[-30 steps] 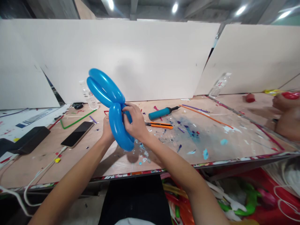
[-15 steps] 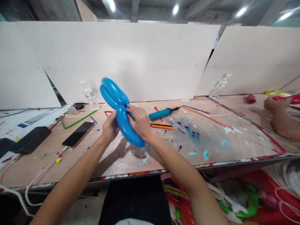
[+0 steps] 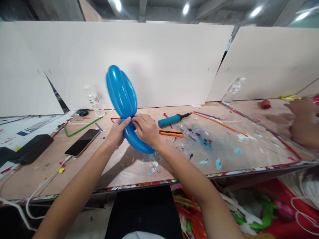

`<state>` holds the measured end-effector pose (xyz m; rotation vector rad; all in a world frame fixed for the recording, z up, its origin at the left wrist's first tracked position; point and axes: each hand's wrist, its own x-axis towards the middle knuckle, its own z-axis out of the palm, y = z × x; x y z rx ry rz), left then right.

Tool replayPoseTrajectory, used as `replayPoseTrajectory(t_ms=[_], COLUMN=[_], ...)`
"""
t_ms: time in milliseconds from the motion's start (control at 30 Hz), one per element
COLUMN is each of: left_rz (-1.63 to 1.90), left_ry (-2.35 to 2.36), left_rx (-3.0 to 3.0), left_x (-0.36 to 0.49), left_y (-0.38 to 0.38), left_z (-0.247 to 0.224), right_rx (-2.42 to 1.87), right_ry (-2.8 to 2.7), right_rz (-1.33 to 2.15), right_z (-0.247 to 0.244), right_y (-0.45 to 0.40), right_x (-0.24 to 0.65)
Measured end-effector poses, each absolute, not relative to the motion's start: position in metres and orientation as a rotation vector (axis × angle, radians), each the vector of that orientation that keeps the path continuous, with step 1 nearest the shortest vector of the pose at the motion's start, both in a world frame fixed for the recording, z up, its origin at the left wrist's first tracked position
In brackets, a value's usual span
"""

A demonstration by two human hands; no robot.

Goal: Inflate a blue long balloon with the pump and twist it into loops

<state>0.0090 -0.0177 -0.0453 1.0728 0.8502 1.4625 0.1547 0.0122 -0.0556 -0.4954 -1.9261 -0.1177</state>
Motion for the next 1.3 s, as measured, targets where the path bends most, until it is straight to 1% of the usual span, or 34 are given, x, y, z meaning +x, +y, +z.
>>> replayPoseTrajectory(t_ms=[100,167,333,433,567,667,833,967,1167,1233,1300], left_rz=[1.323,1.283,1.251,1.116,0.952,0.945,1.035,1.061,1.196,1.232,1.264], left_ry=[0.705,0.645,0.67,0.666,0.62,0.674,0.881,0.931,0.89,0.898,0.899], left_rx=[0.909,0.903,1.065,1.195,1.267,1.358,1.61,1.75,1.891,1.926,1.934], left_x=[0.006,0.001,-0.013,-0.019,-0.022,-0.021,-0.014,-0.007,-0.005,-0.006,-0.008], left_y=[-0.015,-0.013,-0.01,-0.011,-0.015,-0.019,-0.029,-0.033,-0.042,-0.044,-0.044], left_z=[-0.044,-0.044,-0.046,-0.046,-0.045,-0.039,-0.025,-0.022,-0.019,-0.017,-0.017], right_rx=[-0.459,-0.471,-0.618,-0.588,-0.595,-0.596,-0.592,-0.685,-0.749,-0.728,-0.723], right_ry=[-1.966,-1.968,-1.866,-1.838,-1.744,-1.77,-1.924,-1.873,-1.771,-1.741,-1.699], right_rz=[-0.101,-0.097,-0.232,-0.32,-0.343,-0.385,-0.409,-0.435,-0.266,-0.131,0.087], right_z=[-0.059,-0.058,-0.048,-0.04,-0.031,-0.029,-0.031,-0.032,-0.038,-0.04,-0.04], right_y=[0.006,0.003,0.008,0.013,0.015,0.013,0.015,0.021,0.023,0.024,0.024], right_x=[0.147,0.144,0.152,0.163,0.173,0.173,0.173,0.176,0.174,0.171,0.169])
